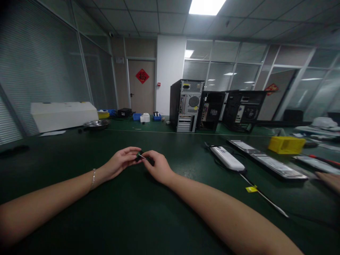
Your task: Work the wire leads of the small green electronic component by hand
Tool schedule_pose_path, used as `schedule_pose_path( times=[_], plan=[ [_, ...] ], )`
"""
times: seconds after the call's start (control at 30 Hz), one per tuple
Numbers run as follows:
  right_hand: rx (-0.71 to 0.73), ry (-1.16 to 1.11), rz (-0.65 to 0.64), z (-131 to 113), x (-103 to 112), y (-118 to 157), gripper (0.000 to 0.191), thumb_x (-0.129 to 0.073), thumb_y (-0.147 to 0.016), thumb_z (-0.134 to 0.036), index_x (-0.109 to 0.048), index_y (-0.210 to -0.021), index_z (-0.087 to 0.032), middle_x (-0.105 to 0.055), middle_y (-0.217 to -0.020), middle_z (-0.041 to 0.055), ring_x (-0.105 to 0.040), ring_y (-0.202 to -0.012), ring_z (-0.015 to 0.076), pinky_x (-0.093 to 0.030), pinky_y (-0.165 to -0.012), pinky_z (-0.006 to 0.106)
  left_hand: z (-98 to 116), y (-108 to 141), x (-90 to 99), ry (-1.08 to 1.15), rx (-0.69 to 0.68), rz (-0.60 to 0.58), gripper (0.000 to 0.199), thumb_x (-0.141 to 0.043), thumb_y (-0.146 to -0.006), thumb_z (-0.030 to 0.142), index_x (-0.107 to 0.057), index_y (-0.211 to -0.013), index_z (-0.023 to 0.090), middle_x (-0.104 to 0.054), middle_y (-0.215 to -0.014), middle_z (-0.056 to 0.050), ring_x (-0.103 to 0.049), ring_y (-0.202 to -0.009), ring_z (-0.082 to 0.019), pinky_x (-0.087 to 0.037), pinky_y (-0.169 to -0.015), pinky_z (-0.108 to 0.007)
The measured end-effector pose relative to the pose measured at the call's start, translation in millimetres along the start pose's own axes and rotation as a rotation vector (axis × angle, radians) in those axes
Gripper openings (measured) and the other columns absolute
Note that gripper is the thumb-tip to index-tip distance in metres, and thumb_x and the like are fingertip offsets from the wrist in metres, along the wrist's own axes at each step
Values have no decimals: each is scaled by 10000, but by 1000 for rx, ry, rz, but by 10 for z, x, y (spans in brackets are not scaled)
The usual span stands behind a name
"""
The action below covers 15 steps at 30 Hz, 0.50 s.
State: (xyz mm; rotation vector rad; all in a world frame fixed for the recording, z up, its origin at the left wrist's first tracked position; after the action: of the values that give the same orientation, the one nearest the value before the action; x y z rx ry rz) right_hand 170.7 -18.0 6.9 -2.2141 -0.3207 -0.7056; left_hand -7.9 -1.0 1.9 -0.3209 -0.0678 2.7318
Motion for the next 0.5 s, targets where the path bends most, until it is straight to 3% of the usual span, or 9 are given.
schedule_pose_path(
  times=[0.5],
  plan=[
    [-15,0,-14,9,8,3,193,-516,-860,-220,-613,-1024,-189,-635,-940,42,-577,-866,156,-445,-778,280,-12,13,-5,5,-13,-60,353,-615,-766,54,-549,-1096,158,-630,-1037,-100,-623,-981,-214,-431,-977,-421]
  ],
)
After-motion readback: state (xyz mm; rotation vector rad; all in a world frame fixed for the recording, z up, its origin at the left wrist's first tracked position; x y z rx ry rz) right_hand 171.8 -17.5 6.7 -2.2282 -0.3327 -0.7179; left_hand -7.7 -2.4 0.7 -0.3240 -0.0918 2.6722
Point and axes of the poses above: each hand's wrist, its own y-axis away from the middle knuckle, its own x-axis out of the back of the hand, z = x × y, the point moved 2 cm from there along -y, towards the middle knuckle
